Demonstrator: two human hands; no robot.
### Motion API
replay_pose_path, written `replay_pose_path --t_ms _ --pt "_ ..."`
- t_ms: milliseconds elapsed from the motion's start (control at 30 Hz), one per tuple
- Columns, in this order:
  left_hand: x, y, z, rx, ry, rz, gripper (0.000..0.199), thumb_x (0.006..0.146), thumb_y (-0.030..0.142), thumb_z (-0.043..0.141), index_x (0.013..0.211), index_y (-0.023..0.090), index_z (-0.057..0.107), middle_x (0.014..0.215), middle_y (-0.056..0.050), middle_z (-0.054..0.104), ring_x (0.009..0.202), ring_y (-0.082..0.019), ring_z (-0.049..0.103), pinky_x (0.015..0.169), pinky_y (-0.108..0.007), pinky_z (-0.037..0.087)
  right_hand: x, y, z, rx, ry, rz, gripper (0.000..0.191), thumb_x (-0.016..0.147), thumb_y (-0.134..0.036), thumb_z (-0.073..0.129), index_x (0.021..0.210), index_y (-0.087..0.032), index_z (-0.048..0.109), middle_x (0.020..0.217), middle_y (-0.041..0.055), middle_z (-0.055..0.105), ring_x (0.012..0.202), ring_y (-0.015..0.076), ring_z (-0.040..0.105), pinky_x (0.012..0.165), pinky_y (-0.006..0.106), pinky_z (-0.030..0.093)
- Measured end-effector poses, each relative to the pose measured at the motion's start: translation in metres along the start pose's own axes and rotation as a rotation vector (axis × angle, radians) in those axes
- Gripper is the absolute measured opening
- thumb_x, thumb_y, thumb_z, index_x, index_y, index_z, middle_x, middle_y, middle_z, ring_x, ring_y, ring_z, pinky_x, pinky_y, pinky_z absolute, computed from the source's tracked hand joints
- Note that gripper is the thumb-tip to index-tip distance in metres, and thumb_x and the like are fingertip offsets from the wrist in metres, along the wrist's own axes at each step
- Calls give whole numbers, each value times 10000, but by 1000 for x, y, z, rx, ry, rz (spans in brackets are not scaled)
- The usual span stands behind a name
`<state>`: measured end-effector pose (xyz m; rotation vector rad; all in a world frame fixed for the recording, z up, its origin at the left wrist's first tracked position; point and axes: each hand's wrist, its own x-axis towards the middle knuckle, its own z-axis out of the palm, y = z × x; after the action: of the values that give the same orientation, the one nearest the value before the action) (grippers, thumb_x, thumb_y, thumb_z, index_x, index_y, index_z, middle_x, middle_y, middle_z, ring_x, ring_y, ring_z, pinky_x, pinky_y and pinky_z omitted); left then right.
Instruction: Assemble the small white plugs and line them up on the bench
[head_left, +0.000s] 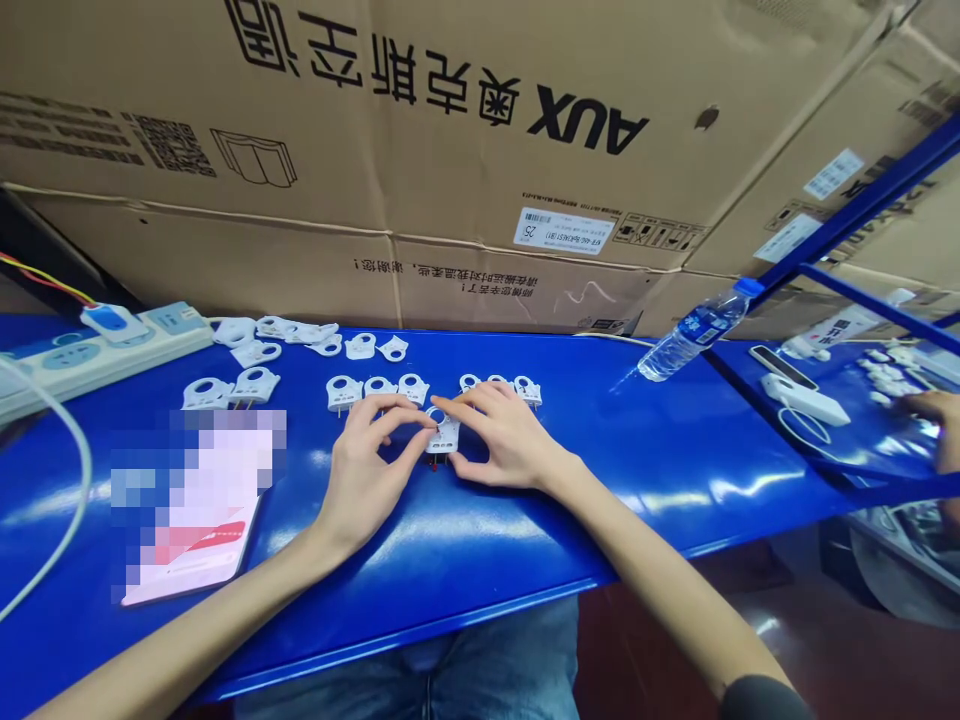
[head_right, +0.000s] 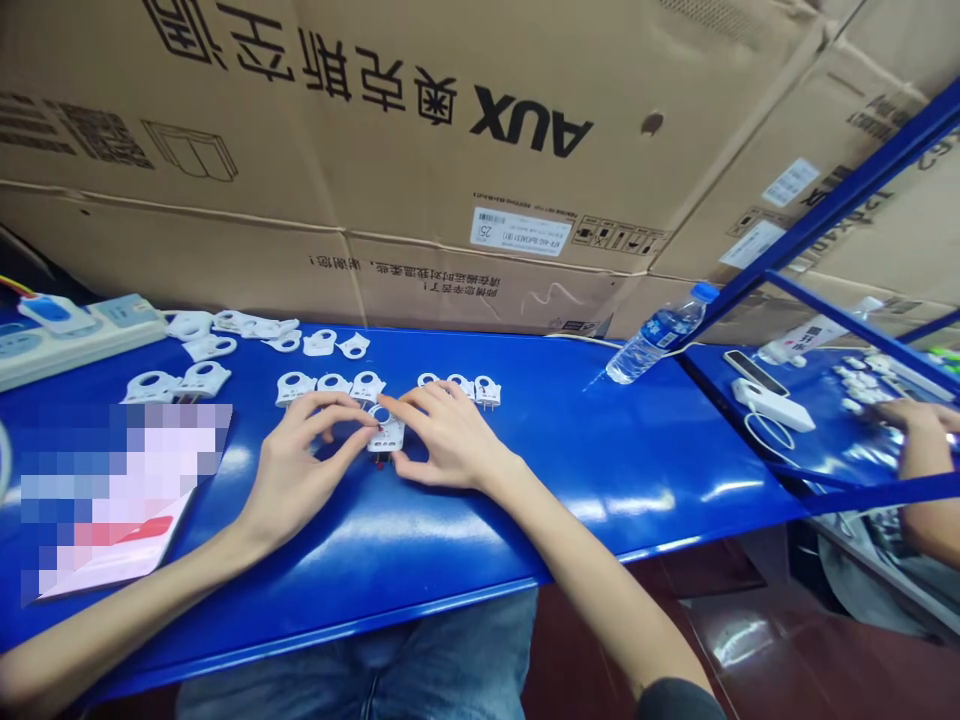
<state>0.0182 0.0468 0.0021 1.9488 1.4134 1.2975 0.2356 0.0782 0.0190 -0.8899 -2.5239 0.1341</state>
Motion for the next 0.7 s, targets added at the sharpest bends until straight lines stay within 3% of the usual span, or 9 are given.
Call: replay_pose_path --t_ms 233,700 --pt "1 3 0 20 -3 -21 154 933 374 666 930 260 769 1116 -57 680 1056 -239 648 739 -342 537 1 -1 -3 -12 5 11 559 920 -340 644 1450 -178 572 1214 131 717 1143 297 634 1048 498 465" --pt "1 5 0 15 -92 -54 111 943 299 573 1001 255 657 1005 -23 739 852 -200 654 771 -355 531 0 4 2 -53 3 45 579 946 -368 651 1487 -189 552 1282 137 705 1201 316 614 1061 509 468"
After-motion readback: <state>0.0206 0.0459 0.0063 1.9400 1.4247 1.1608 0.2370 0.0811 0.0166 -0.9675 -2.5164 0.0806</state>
